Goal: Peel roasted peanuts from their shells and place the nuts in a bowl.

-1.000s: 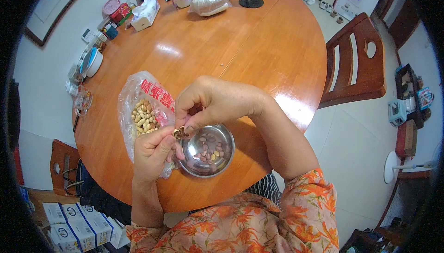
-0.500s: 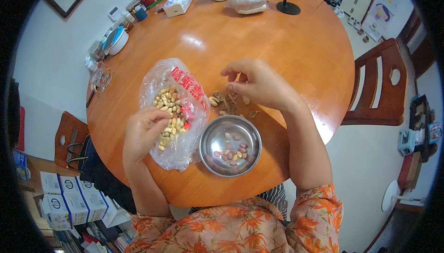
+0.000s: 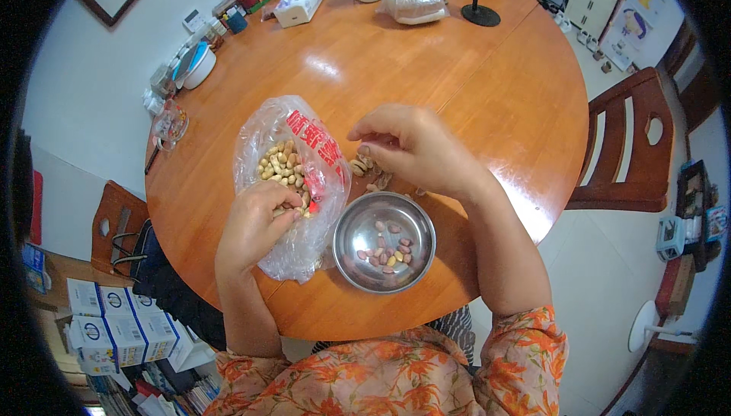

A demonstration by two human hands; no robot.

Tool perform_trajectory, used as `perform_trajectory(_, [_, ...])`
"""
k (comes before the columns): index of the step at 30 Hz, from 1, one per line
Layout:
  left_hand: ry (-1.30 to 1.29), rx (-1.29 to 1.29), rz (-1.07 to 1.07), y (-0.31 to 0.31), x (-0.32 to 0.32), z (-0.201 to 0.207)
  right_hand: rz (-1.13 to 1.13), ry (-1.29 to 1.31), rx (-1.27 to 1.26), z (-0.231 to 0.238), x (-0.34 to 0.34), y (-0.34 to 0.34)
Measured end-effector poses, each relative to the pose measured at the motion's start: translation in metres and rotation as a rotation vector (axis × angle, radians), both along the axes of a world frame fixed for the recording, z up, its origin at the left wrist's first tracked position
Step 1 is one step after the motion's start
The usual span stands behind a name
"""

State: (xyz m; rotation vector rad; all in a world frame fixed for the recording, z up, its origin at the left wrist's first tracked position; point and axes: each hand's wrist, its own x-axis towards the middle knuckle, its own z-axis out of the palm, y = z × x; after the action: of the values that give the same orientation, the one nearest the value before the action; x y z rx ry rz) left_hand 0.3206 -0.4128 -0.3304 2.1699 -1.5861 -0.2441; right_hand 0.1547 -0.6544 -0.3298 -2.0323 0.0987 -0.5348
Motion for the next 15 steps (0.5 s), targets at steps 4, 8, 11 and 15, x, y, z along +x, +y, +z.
perform_trajectory(4, [0.182,-0.116,0.181,-0.001,-0.003,-0.005,0.040,-0.022,-0.028,0.007,-0.001,0.006])
perform_trajectory(8, [0.517,-0.320,0.333,-0.008,-0.005,-0.004,0.121,-0.137,-0.103,0.009,-0.001,0.012])
perform_trajectory(11, [0.992,-0.519,0.182,-0.013,-0.022,0.000,0.168,-0.185,-0.152,0.011,-0.005,0.020])
perform_trajectory(15, [1.188,-0.564,0.058,-0.018,-0.042,-0.002,0.242,-0.140,0.007,0.024,-0.007,0.036])
